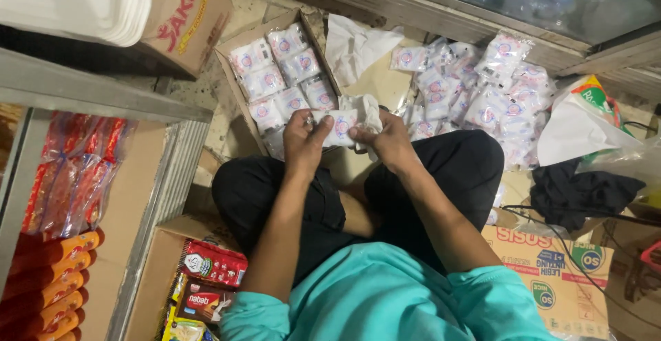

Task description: Sorting and packing small white packets from a pile into a partitioned cardboard box

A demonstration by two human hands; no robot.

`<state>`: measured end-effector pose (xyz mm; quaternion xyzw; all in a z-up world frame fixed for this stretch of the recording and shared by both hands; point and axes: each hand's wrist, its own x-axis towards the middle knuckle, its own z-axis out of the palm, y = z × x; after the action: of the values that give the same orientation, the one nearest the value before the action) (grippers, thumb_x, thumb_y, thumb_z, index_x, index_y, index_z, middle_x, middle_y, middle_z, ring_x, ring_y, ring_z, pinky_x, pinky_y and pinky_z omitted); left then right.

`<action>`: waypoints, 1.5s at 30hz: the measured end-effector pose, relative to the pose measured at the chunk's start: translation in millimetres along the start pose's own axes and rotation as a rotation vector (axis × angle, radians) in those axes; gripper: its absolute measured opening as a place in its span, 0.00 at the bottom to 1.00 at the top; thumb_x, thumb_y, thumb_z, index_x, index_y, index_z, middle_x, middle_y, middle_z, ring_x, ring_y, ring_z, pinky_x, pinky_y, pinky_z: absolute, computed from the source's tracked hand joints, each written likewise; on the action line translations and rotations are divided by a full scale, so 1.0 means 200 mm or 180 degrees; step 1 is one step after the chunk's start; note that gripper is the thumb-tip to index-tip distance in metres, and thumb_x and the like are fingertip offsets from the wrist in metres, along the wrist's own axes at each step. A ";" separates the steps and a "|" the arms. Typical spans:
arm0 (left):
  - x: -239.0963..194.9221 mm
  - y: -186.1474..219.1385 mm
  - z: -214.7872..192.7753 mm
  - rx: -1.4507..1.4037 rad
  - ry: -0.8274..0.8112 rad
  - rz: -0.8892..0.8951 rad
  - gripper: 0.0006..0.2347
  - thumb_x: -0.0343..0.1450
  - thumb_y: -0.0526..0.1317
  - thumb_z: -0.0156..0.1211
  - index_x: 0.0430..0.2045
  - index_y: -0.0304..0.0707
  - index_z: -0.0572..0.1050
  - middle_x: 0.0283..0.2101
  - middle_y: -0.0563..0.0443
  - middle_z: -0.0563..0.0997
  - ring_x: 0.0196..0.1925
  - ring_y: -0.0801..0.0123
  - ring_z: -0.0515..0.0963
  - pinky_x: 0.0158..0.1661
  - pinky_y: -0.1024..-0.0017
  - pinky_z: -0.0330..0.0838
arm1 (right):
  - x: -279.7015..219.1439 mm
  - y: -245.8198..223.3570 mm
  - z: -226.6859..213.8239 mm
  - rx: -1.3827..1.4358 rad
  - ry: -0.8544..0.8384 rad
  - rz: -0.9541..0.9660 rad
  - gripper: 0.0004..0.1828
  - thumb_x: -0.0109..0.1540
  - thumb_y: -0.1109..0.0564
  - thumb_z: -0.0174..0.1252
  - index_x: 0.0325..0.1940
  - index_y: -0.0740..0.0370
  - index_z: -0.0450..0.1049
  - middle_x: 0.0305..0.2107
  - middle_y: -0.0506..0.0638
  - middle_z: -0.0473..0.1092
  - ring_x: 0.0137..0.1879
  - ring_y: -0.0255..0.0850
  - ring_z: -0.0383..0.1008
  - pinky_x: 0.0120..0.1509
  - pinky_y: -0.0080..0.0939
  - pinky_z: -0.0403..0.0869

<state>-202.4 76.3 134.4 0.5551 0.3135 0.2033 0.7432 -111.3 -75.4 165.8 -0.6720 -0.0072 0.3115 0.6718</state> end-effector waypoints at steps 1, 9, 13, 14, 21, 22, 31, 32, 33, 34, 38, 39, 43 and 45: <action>0.03 0.02 0.00 -0.0001 0.0001 -0.0008 0.14 0.68 0.39 0.73 0.42 0.36 0.74 0.26 0.52 0.80 0.27 0.81 0.75 0.29 0.84 0.67 | 0.03 0.02 -0.02 -0.0003 0.0002 0.0007 0.16 0.51 0.64 0.75 0.38 0.69 0.75 0.20 0.61 0.74 0.25 0.47 0.80 0.28 0.45 0.81; 0.42 0.07 -0.13 0.0582 -0.0371 -0.0190 0.13 0.65 0.33 0.74 0.40 0.34 0.78 0.25 0.47 0.81 0.25 0.74 0.78 0.25 0.76 0.76 | 0.27 0.03 -0.08 0.0229 -0.0101 0.0048 0.12 0.54 0.66 0.72 0.39 0.68 0.77 0.24 0.60 0.76 0.26 0.45 0.80 0.28 0.43 0.84; 0.64 0.12 -0.19 0.0630 0.0175 -0.0033 0.10 0.66 0.32 0.70 0.39 0.36 0.77 0.25 0.52 0.75 0.25 0.75 0.75 0.21 0.78 0.75 | 0.32 -0.06 -0.23 -0.0116 -0.0096 0.0115 0.12 0.55 0.66 0.71 0.40 0.68 0.77 0.25 0.59 0.76 0.27 0.46 0.80 0.28 0.43 0.83; 0.72 0.07 -0.22 0.0756 0.0518 -0.0196 0.10 0.67 0.32 0.69 0.39 0.34 0.77 0.29 0.45 0.76 0.28 0.66 0.79 0.24 0.69 0.81 | 0.34 -0.06 -0.29 -0.0419 -0.0085 0.0108 0.12 0.56 0.64 0.71 0.41 0.67 0.78 0.26 0.60 0.75 0.30 0.47 0.80 0.30 0.45 0.82; 1.22 -0.26 -0.30 0.0979 0.1114 -0.0406 0.10 0.67 0.33 0.68 0.39 0.33 0.76 0.31 0.39 0.79 0.32 0.53 0.84 0.28 0.56 0.88 | 0.35 -0.02 -0.57 -0.1567 0.0287 0.0291 0.26 0.58 0.52 0.72 0.58 0.63 0.77 0.44 0.66 0.76 0.56 0.56 0.76 0.61 0.57 0.74; 1.28 -0.30 -0.30 0.0978 0.1097 -0.0406 0.10 0.67 0.33 0.68 0.39 0.33 0.76 0.31 0.39 0.79 0.32 0.53 0.84 0.28 0.56 0.88 | 0.34 -0.02 -0.56 -0.1564 0.0304 0.0292 0.26 0.58 0.52 0.72 0.58 0.63 0.77 0.44 0.66 0.76 0.56 0.56 0.76 0.61 0.57 0.74; 1.40 -0.46 -0.18 0.1724 0.1221 0.1250 0.27 0.50 0.25 0.79 0.40 0.34 0.70 0.34 0.43 0.69 0.35 0.55 0.76 0.38 0.62 0.73 | 0.39 -0.04 -0.53 -0.1292 0.0513 0.0469 0.14 0.57 0.55 0.72 0.45 0.60 0.81 0.30 0.55 0.77 0.39 0.41 0.76 0.44 0.48 0.77; 1.34 -0.40 -0.15 0.2518 0.1278 0.1840 0.24 0.55 0.31 0.79 0.42 0.40 0.73 0.40 0.46 0.68 0.43 0.54 0.76 0.42 0.60 0.76 | 0.40 -0.06 -0.53 -0.1176 0.0588 0.0418 0.12 0.58 0.56 0.72 0.43 0.61 0.80 0.28 0.54 0.76 0.37 0.39 0.75 0.43 0.43 0.76; 1.27 -0.34 -0.12 0.3313 0.1311 0.2433 0.21 0.60 0.37 0.79 0.45 0.46 0.76 0.46 0.49 0.67 0.50 0.53 0.76 0.45 0.58 0.78 | 0.40 -0.08 -0.52 -0.1061 0.0665 0.0367 0.11 0.58 0.56 0.72 0.41 0.62 0.80 0.26 0.52 0.75 0.35 0.38 0.73 0.42 0.38 0.75; 1.31 -0.41 -0.14 0.3324 0.1308 0.2413 0.21 0.60 0.37 0.79 0.45 0.46 0.76 0.46 0.49 0.67 0.50 0.53 0.76 0.45 0.58 0.78 | 0.38 -0.10 -0.53 -0.1064 0.0658 0.0387 0.11 0.58 0.56 0.72 0.41 0.62 0.80 0.26 0.52 0.75 0.35 0.38 0.73 0.42 0.38 0.75; 1.33 -0.52 -0.14 0.4248 0.0198 0.2733 0.05 0.69 0.42 0.67 0.35 0.46 0.81 0.43 0.54 0.69 0.45 0.50 0.73 0.38 0.52 0.73 | 0.34 -0.24 -0.51 -0.0506 0.1262 0.0101 0.09 0.62 0.55 0.68 0.44 0.59 0.78 0.28 0.48 0.75 0.35 0.35 0.73 0.42 0.37 0.74; 1.30 -0.50 -0.12 0.4493 0.0122 0.2653 0.05 0.67 0.45 0.68 0.28 0.48 0.80 0.42 0.55 0.69 0.43 0.50 0.73 0.36 0.52 0.70 | 0.32 -0.28 -0.50 -0.0205 0.1525 -0.0057 0.08 0.63 0.54 0.67 0.44 0.55 0.77 0.28 0.43 0.73 0.35 0.32 0.71 0.42 0.33 0.71; 1.16 -0.32 0.12 0.4355 0.0647 0.2693 0.06 0.66 0.43 0.66 0.31 0.50 0.76 0.40 0.56 0.70 0.44 0.56 0.73 0.38 0.56 0.69 | 0.31 -0.27 -0.61 -0.0275 0.1772 -0.0218 0.18 0.65 0.48 0.64 0.56 0.55 0.75 0.41 0.51 0.74 0.47 0.40 0.72 0.53 0.45 0.74; 1.10 -0.34 0.29 0.2931 -0.0244 0.2625 0.06 0.68 0.30 0.64 0.36 0.37 0.76 0.37 0.45 0.72 0.44 0.45 0.76 0.43 0.58 0.70 | 0.32 -0.27 -0.73 -0.0010 0.1191 -0.0284 0.20 0.68 0.49 0.47 0.56 0.68 0.67 0.35 0.54 0.72 0.34 0.40 0.71 0.36 0.37 0.75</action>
<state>-7.2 158.9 28.1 0.9011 0.1018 0.2976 0.2984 25.4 -174.4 174.7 -0.7183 0.0875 0.1510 0.6735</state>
